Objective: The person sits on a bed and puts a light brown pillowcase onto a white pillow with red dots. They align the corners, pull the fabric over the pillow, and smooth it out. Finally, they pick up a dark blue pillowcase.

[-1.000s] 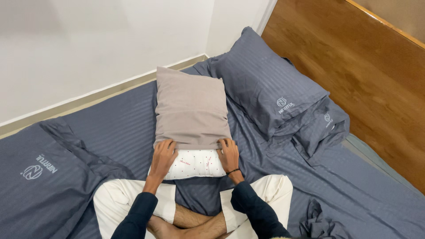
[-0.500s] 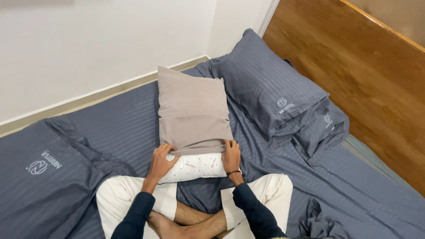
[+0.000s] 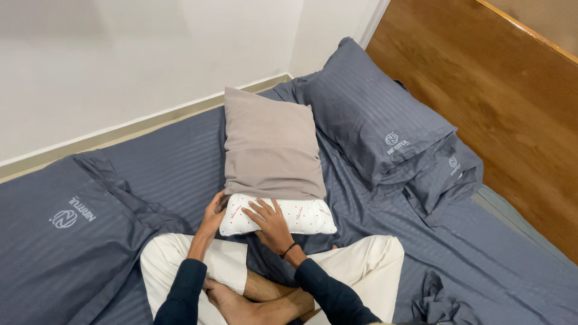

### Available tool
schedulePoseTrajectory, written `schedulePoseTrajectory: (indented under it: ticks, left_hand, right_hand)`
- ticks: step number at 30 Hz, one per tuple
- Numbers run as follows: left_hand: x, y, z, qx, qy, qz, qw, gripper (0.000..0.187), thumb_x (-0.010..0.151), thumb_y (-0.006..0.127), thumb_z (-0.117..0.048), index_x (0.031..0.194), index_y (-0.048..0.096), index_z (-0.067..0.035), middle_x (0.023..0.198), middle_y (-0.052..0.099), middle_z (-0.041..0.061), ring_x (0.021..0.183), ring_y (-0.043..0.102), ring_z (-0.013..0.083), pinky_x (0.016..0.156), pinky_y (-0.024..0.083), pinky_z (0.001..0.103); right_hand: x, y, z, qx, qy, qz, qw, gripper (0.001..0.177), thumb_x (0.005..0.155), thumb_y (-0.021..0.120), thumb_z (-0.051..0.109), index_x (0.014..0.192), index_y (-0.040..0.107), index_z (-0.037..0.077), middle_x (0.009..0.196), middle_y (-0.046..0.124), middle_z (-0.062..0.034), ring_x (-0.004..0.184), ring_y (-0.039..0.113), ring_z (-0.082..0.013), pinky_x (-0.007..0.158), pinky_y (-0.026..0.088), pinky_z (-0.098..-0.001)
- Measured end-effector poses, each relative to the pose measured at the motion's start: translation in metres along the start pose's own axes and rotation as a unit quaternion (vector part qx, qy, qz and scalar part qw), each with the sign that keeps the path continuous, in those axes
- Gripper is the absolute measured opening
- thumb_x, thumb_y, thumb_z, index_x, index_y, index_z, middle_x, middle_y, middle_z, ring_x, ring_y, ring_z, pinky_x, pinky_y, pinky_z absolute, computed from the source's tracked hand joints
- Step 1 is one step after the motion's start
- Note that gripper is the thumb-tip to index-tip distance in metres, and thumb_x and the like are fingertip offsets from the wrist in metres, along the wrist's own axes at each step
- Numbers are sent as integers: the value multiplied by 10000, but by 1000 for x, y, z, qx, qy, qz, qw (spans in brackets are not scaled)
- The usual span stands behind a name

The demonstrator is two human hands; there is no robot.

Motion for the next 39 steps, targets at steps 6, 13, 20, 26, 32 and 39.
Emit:
schedulePoseTrajectory:
  ticks: [6,13,20,26,32,39]
  left_hand:
    - [9,4,19,3,-15,-28,1000,519,901,678,-50,1405,550,-61,1286,645,119,1185,615,203,981,520,329]
    - [13,18,44,127,60,-163,977,246,831,722,37,1058,631,11,905,656,75,812,567,117,673,495,296]
    - [-40,57,-18,354,144,-294,876,211,853,759,-33,877,557,22,791,670,179,733,653,296,685,497,393]
    - [-67,74,-37,453,238,-256,820,374,802,776,-68,1117,586,2,1015,678,192,941,678,400,776,535,458]
    - [-71,77,-58,471,223,-230,822,554,751,790,-66,1230,536,46,1171,632,233,1062,635,435,874,511,483]
    - [-54,36,9,258,-54,-180,948,404,926,664,-170,1271,532,-8,1161,743,193,1049,737,285,907,550,366]
  right_hand:
    - [0,8,12,-40,-1,-27,999,838,772,597,-135,1527,502,217,1568,481,-99,1478,397,-339,1235,239,-593]
    - [-6,13,26,-123,25,1,992,907,741,546,-162,1576,406,164,1645,344,-97,1524,284,-366,1238,154,-615]
    - [-20,49,12,-165,30,39,985,801,760,568,-37,1539,404,58,1585,382,-182,1492,285,-397,1221,114,-603]
    - [-24,60,-13,-142,59,28,988,680,811,558,-11,1481,491,84,1472,506,-168,1426,378,-389,1251,141,-587]
    - [-31,31,11,-114,58,30,991,768,790,578,-23,1533,455,129,1537,456,-164,1469,341,-370,1238,158,-571]
    - [-55,1,32,-14,45,-11,999,908,748,743,19,1564,371,154,1628,315,-193,1520,253,-373,1233,146,-576]
Point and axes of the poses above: each hand's wrist, its own x-axis towards the middle knuckle, its own y-axis out of the palm, z = x × y, the point moved 2 cm from there along x, towards the middle knuckle
